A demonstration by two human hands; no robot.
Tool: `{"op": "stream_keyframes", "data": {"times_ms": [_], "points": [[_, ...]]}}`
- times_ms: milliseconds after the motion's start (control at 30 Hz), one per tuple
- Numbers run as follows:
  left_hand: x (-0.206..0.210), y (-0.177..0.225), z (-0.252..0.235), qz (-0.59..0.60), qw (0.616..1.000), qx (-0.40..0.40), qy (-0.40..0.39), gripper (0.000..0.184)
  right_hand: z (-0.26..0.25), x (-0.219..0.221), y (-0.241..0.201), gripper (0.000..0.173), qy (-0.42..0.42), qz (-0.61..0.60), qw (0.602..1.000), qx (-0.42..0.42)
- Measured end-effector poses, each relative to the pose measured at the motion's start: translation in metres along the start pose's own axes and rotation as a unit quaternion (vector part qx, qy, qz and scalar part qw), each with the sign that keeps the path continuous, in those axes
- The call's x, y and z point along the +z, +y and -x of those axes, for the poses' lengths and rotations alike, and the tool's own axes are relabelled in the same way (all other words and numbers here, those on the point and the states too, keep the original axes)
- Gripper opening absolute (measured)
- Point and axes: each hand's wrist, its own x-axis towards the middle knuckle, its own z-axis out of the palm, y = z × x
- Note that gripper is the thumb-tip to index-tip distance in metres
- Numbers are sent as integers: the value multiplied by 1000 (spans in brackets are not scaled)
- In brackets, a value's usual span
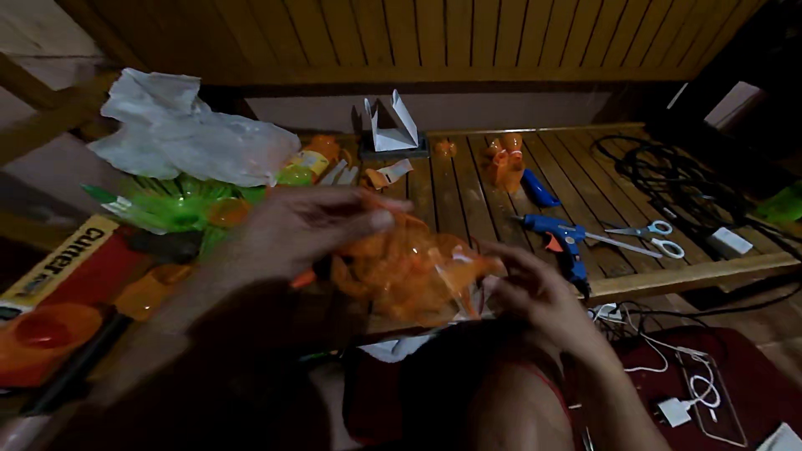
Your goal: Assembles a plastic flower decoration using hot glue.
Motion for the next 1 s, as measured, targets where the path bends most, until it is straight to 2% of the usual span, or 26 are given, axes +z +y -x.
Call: {"op": "stream_keyframes", "data": {"times_ms": [100, 200, 267, 367, 433, 533, 633, 767, 833, 933, 1000], "points": [[-39, -7, 8, 29, 995, 24, 92, 21, -4, -22, 11, 35, 49, 112, 992, 6], [-81, -31, 12, 42, 990, 72, 113, 23, -14, -17, 12, 32, 13, 217, 974, 55], [-87, -33, 15, 18, 988, 87, 126, 23, -27, -8, 10, 37, -13, 271, 954, 128], [-69, -20, 16, -23, 992, 56, 112, 22, -48, 14, 11, 41, -35, 336, 918, 208], [-46, 0, 12, -65, 993, 30, 96, 14, -61, 24, 14, 40, -42, 355, 905, 231], [-22, 9, 1, -75, 995, 33, 50, 9, -72, 28, 19, 30, -52, 357, 906, 220], [-5, 18, -13, -85, 995, -50, 8, 4, -73, 26, 21, 33, -58, 353, 911, 207], [12, -1, -34, -48, 995, -30, -78, 11, -72, 6, 33, 32, -1, 330, 933, 141], [20, -11, -45, -35, 991, -55, -116, 11, -68, -4, 36, 31, 17, 348, 931, 107], [31, -20, -66, -55, 980, -120, -147, 12, -47, -28, 20, 33, 90, 387, 910, 117], [36, -28, -78, -46, 973, -140, -177, 13, -25, -49, 17, 47, 166, 419, 877, 167]]}}
